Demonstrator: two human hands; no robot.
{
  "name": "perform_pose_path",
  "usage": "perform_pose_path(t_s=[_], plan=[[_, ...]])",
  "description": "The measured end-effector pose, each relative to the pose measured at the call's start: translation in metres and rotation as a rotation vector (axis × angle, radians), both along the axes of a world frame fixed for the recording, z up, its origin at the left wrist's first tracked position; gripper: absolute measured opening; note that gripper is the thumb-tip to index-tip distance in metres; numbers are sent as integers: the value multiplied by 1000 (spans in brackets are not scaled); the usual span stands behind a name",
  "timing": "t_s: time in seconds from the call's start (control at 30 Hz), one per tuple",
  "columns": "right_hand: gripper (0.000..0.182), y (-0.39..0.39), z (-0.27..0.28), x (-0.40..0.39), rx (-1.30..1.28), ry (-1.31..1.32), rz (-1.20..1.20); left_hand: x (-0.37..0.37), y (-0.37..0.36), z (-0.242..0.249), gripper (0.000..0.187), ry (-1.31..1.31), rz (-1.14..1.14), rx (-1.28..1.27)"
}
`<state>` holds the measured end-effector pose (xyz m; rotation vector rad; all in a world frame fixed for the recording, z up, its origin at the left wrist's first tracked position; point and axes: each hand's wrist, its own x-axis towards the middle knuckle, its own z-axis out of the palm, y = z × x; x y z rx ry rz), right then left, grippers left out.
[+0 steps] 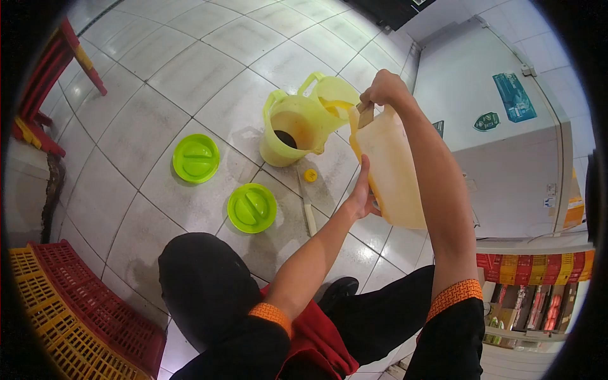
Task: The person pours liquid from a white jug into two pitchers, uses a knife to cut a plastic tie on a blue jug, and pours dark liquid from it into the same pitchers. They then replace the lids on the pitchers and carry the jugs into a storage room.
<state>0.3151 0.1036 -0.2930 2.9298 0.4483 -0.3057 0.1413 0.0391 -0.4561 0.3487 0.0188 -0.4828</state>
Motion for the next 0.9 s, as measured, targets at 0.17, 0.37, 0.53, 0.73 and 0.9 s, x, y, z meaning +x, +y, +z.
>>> perform_pose_path(t_s=[0.17,0.37,0.53,0.73,0.9], plan=[[24,0,-1,-1,5,-11,-7,0,0,1,114,19,-1,12],[24,-2,-3,1,1,-26,10,-1,1,7,117,48,-1,-14],[25,-1,-3,3,-22,-9,-2,-3,2,9,118,57,-22,-27],[23,2,3,-10,-11,-13,-2,2,-4,1,122,60,-26,-58],[22,3,3,-15,13,-29,-24,0,0,1,127,75,15,8]])
